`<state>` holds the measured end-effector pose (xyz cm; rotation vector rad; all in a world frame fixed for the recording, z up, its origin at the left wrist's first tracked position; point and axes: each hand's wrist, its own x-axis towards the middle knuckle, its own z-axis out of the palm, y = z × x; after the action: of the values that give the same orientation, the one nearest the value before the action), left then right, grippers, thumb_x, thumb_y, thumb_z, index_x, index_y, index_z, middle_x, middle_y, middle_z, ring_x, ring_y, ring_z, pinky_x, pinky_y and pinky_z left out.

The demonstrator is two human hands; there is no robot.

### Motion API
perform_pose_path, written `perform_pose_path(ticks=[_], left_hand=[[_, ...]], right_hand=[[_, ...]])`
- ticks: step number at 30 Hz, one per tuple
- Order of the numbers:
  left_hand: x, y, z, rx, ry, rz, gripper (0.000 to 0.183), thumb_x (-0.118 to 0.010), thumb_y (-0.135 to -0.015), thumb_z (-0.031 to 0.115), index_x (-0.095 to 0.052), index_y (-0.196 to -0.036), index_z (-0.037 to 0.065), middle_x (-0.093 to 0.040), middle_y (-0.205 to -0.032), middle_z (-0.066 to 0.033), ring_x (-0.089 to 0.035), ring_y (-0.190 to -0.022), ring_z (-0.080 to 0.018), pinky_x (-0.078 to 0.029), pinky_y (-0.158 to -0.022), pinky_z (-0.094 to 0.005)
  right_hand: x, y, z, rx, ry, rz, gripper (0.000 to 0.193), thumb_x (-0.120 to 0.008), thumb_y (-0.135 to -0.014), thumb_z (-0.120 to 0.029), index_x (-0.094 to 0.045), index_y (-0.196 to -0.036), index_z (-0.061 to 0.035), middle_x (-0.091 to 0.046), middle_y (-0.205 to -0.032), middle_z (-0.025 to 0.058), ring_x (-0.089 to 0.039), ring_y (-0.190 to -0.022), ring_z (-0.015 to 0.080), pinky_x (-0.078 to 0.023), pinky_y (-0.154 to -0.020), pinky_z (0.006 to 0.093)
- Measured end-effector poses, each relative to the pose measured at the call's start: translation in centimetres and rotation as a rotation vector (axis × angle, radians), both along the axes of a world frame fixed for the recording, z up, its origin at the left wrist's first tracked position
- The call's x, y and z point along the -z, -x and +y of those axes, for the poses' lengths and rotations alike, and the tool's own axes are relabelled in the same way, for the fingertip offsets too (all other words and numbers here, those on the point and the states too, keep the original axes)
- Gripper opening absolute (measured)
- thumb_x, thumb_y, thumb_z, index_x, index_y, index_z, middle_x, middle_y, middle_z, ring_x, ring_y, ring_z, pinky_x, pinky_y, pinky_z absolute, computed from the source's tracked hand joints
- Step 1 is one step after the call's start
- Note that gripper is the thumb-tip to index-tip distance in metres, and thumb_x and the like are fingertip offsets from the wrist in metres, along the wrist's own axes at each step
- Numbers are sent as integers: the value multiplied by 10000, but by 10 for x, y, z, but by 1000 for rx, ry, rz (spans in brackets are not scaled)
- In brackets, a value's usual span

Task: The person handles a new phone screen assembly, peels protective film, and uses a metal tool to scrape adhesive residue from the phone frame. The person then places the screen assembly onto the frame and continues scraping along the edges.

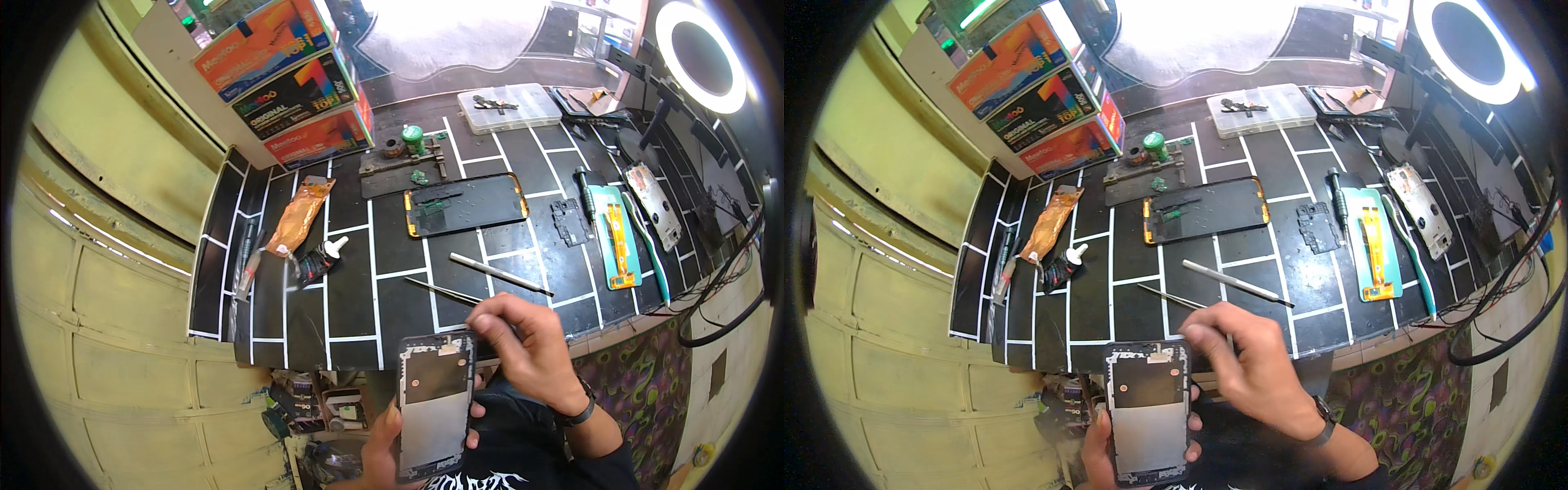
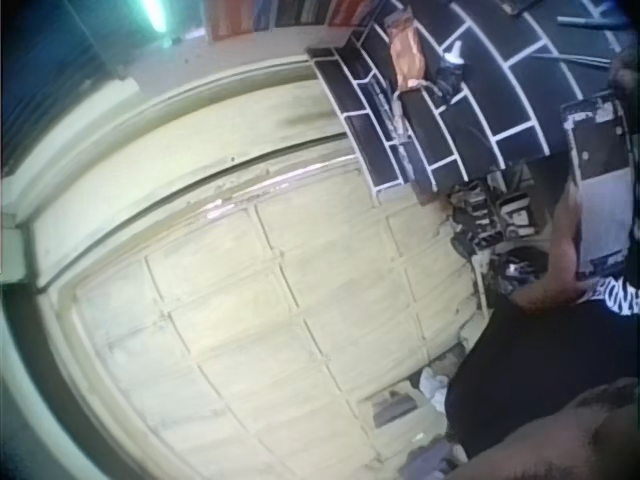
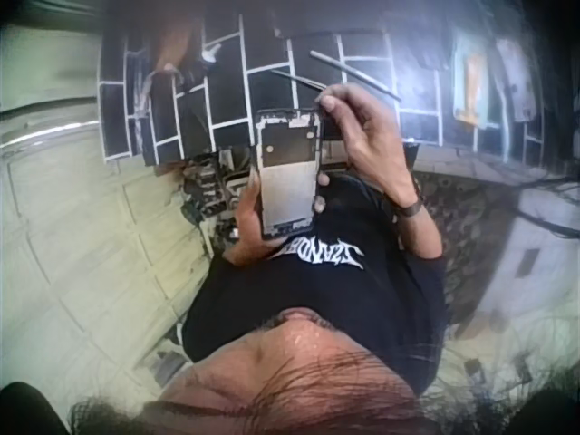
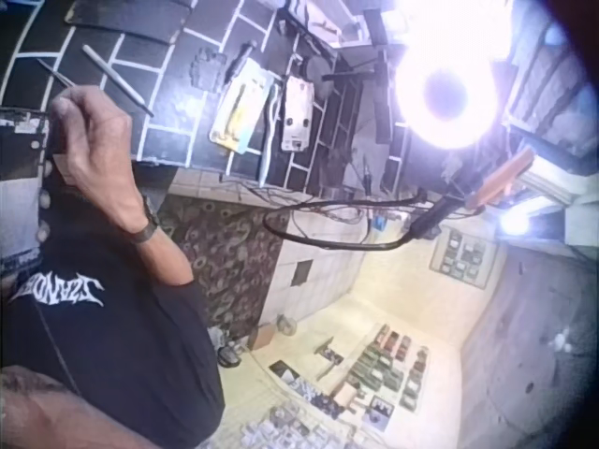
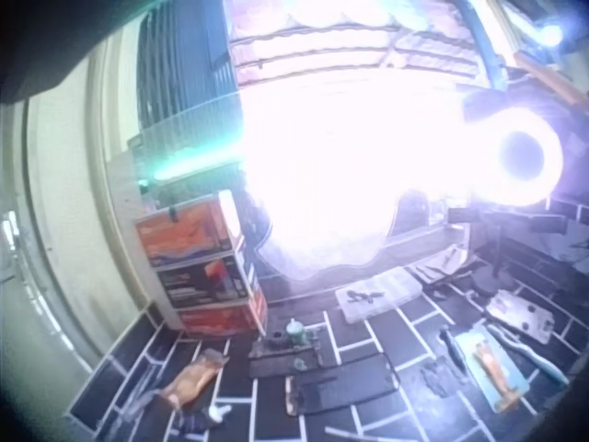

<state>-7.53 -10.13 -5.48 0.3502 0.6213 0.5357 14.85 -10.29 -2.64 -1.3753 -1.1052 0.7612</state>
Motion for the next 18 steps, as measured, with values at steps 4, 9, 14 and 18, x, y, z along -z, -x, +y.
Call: perform_pose_path(ticks=[4, 9, 14, 18], left_hand=[[1, -2, 6, 35, 99, -60, 803, -484, -1025, 603, -371, -1538, -4, -538, -1414, -270, -606, -1193, -404, -580, -829, -480], [-27, -14, 16, 124, 155, -288, 772, -470, -1036, 586, -395, -1522, -9, -575, -1365, -281, -623, -1166, -423, -582, -833, -498], [-32, -14, 20, 190, 65, -180, 806, -482, -1016, 615, -395, -1527, -2, -576, -1371, -284, -631, -1171, -414, -577, -868, -505], [-16, -7, 26, 278, 273, -391, 696, -361, -1086, 535, -335, -1564, 30, -481, -1477, -266, -605, -1196, -364, -538, -956, -466]], right_hand=[[-6, -3, 0, 47, -40, 144, 211, -503, -1025, 66, -661, -1162, 37, -722, -937, 91, -677, -884, 148, -535, -783, 265], [-32, -11, 20, -145, -278, -172, 290, -733, -888, -8, -691, -1174, -24, -733, -992, 113, -703, -866, 252, -537, -735, 323], [-45, -9, 32, -244, -167, -300, 291, -823, -827, -70, -743, -1103, -22, -751, -893, 113, -711, -820, 234, -538, -739, 339], [-32, -5, 35, -151, -228, -233, 279, -753, -865, -11, -715, -1142, -16, -746, -911, 161, -704, -793, 284, -531, -692, 369]])
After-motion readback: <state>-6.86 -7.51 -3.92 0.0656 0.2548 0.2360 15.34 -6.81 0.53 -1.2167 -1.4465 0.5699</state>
